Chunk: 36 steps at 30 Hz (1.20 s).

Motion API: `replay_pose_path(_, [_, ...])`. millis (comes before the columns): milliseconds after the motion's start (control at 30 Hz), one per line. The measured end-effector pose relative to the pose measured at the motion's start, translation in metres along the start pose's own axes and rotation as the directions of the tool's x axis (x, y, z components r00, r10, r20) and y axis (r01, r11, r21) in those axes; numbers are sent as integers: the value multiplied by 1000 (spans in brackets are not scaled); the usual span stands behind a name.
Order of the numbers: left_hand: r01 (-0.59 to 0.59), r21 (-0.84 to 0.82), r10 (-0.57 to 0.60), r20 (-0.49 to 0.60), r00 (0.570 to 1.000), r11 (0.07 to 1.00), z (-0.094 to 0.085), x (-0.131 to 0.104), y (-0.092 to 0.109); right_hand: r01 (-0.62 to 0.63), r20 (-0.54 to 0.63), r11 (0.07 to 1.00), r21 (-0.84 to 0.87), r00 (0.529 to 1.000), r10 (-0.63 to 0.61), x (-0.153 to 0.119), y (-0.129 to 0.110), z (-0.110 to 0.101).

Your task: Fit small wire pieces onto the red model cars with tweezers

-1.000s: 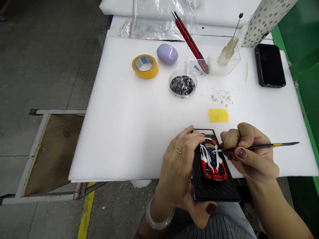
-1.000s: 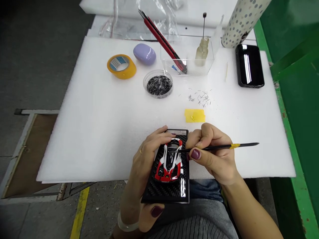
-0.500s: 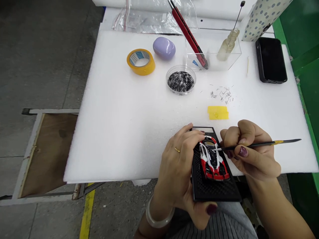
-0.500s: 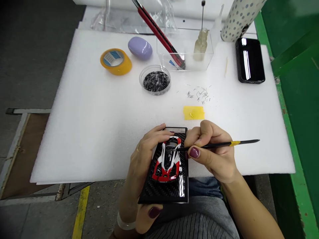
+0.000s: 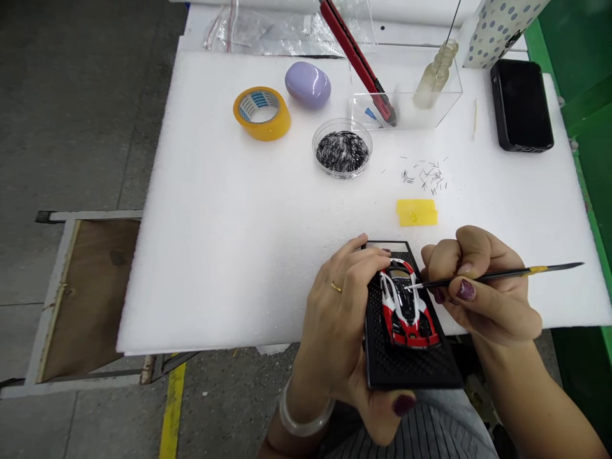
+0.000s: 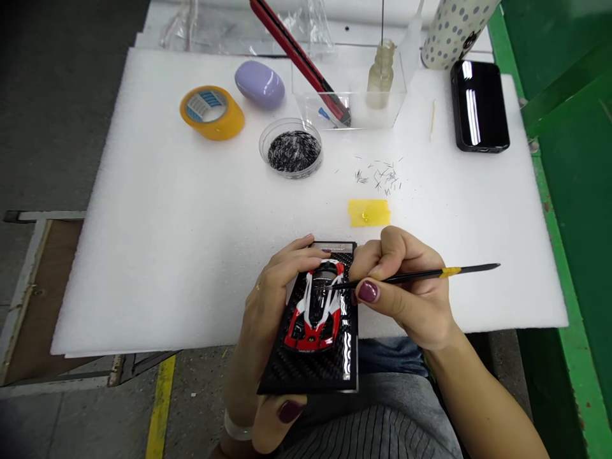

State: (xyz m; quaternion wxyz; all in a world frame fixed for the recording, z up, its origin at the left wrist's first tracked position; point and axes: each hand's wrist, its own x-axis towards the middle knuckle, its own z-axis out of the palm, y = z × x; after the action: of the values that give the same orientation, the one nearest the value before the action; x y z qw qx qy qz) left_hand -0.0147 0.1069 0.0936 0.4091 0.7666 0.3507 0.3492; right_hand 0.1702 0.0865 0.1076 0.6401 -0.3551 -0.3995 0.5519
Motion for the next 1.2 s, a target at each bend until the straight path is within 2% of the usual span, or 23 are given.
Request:
replay_pose_path(67, [33,-12,-33,-1,999,999,-1,0,4,-4,2,1000,8,1000,4,0,0,1])
replay_pose_path(133, [14,-15,-15,-6,1000,1000,-1,0,2,-6,1,1000,11,1000,6,0,-1,1])
replay_pose_path(300, [-144,-31,143,-27,989,989,2,1,-13,0,-3,1000,6,1000,0,0,-1,0])
replay_pose_path(633, [-146,46,147,-23,989,988,3,0,-16,2,-16,1000,-30,1000,-3,0,-1,1])
replay_pose_path(867, [18,8,-18,-3,1000,1000,0,-1,3,9,2,999,-34,1000,-9,-1,0,0])
replay_pose_path(1033, [6,17,-6,2,1000,1000,0,0,2,2,6,1000,-13,1000,-2,-2,1,1])
replay_pose_path(1200, [-87,22,87,-16,996,996,2,2,-8,19,-45,1000,-9,999,-19,0,-4,-5])
